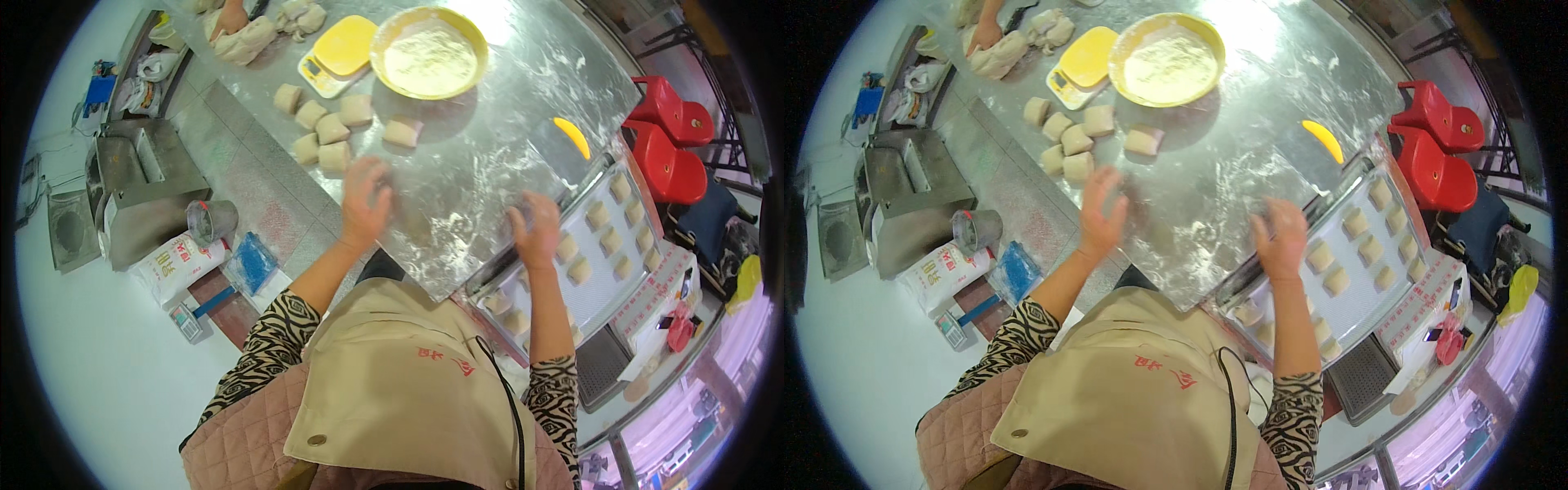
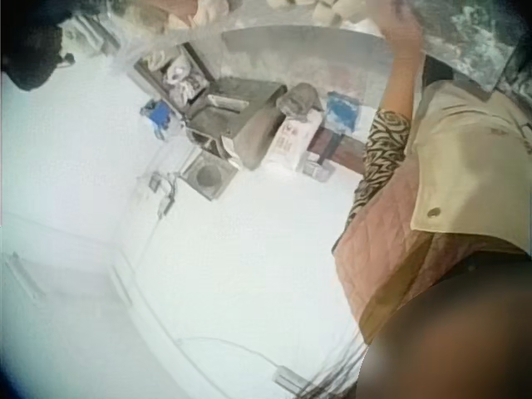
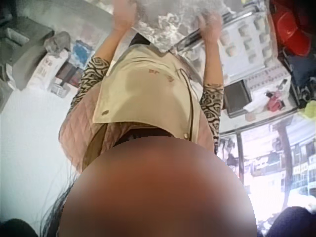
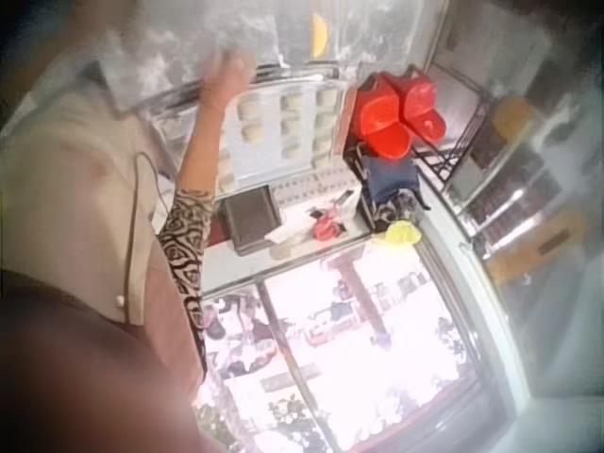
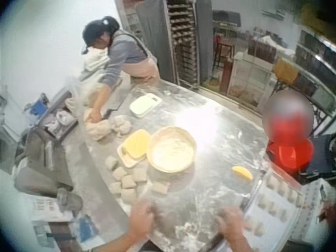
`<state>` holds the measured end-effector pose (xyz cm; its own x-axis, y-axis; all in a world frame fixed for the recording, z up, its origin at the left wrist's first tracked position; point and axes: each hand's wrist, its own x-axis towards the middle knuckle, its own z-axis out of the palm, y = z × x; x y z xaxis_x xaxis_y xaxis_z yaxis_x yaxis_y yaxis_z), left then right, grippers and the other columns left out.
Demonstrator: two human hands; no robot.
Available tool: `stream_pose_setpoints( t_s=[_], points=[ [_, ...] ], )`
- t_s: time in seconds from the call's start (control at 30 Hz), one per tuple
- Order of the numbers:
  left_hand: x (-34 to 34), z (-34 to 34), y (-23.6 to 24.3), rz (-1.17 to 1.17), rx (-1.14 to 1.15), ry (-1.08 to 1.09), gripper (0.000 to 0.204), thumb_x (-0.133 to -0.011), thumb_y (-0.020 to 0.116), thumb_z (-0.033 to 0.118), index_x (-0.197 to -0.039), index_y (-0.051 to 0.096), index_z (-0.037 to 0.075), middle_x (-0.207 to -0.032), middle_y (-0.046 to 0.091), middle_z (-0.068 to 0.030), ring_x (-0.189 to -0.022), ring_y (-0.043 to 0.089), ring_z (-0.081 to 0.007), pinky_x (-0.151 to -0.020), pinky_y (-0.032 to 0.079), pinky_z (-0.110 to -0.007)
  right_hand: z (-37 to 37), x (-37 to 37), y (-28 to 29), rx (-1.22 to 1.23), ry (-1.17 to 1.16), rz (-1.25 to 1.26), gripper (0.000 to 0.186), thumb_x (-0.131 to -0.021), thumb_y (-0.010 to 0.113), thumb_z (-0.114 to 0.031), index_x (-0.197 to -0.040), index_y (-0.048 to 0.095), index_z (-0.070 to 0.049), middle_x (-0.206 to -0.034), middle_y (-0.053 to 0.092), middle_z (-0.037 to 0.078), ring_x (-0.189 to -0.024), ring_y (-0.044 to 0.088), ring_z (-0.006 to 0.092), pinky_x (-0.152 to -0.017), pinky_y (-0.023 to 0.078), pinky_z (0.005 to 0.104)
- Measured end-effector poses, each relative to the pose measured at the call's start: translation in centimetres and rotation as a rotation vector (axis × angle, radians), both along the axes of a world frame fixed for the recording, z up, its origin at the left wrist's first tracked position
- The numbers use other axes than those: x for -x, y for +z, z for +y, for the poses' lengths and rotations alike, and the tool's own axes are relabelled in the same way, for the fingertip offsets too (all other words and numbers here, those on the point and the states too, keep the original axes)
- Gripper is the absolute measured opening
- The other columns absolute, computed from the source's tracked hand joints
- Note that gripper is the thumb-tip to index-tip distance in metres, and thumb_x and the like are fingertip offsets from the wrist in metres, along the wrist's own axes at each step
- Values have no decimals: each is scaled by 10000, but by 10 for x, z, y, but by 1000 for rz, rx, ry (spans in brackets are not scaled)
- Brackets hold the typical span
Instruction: The person arranges small dough pieces on a tray, covers them with a cloth, then kneads and rolls a long dough log on a floured metal table. The person uses a knife to cut the log into smaller pieces.
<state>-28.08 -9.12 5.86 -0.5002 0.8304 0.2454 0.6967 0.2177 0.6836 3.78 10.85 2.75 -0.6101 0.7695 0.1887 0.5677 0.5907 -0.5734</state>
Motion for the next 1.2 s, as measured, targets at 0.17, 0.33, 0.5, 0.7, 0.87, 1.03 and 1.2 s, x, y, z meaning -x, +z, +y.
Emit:
stream_pose_setpoints(
  t_s=[0.17, 0.33, 0.5, 0.7, 0.87, 1.03, 1.2],
  points=[
    [100, -15, -18, 202, 67, 114, 688, -890, 761, 150, -1518, 515, 14, -1627, 424, -274, -1504, 387, -499, -1241, 310, -584, -13, 198, 4, 4, 295, 143, 549, -862, 851, -208, -1370, 674, -97, -1399, 651, 166, -1255, 617, 405, -1070, 497, 501],
    [94, -38, -27, 140, 197, -115, 808, -873, 777, 170, -1586, 431, 11, -1697, 332, -275, -1569, 287, -517, -1277, 253, -602, -23, 270, 15, 137, 279, -136, 717, -821, 880, -246, -1481, 618, -148, -1499, 571, 200, -1318, 576, 425, -1105, 487, 503],
    [95, -41, -32, 118, 163, -137, 880, -823, 812, 138, -1596, 414, 7, -1692, 348, -266, -1559, 302, -513, -1281, 258, -598, -53, 215, 25, 152, 74, -342, 766, -780, 899, -221, -1479, 613, -98, -1501, 575, 208, -1333, 572, 426, -1131, 470, 503],
    [138, -31, -25, 301, 323, -268, 841, -799, 829, 53, -1566, 483, 52, -1506, 527, -189, -1371, 480, -440, -1174, 387, -555, -33, 205, 1, 94, 351, -288, 693, -767, 854, -139, -1422, 639, -68, -1462, 615, 191, -1368, 568, 377, -1154, 458, 488],
    [145, -27, -20, 372, 404, -263, 892, -729, 887, 7, -1536, 512, 77, -1460, 556, -152, -1302, 517, -411, -1112, 447, -517, -43, 147, 16, 520, 152, -105, 726, -766, 868, -185, -1442, 633, -63, -1419, 644, 199, -1329, 602, 372, -1134, 484, 466],
    [146, -33, -40, 526, 514, -256, 787, -770, 872, 43, -1481, 536, 50, -1454, 576, -149, -1358, 519, -396, -1112, 457, -498, -60, -39, 36, 967, -309, 373, 757, -847, 866, -234, -1515, 581, -23, -1381, 679, 113, -1238, 661, 226, -1054, 551, 383],
    [122, -31, -33, -85, 369, -102, 684, -938, 797, 110, -1539, 485, 14, -1521, 555, -146, -1430, 531, -360, -1174, 457, -520, -69, -252, 26, 1013, -831, 575, 710, -884, 861, -126, -1501, 554, 43, -1371, 683, 116, -1215, 660, 189, -1043, 538, 358]
  ],
)
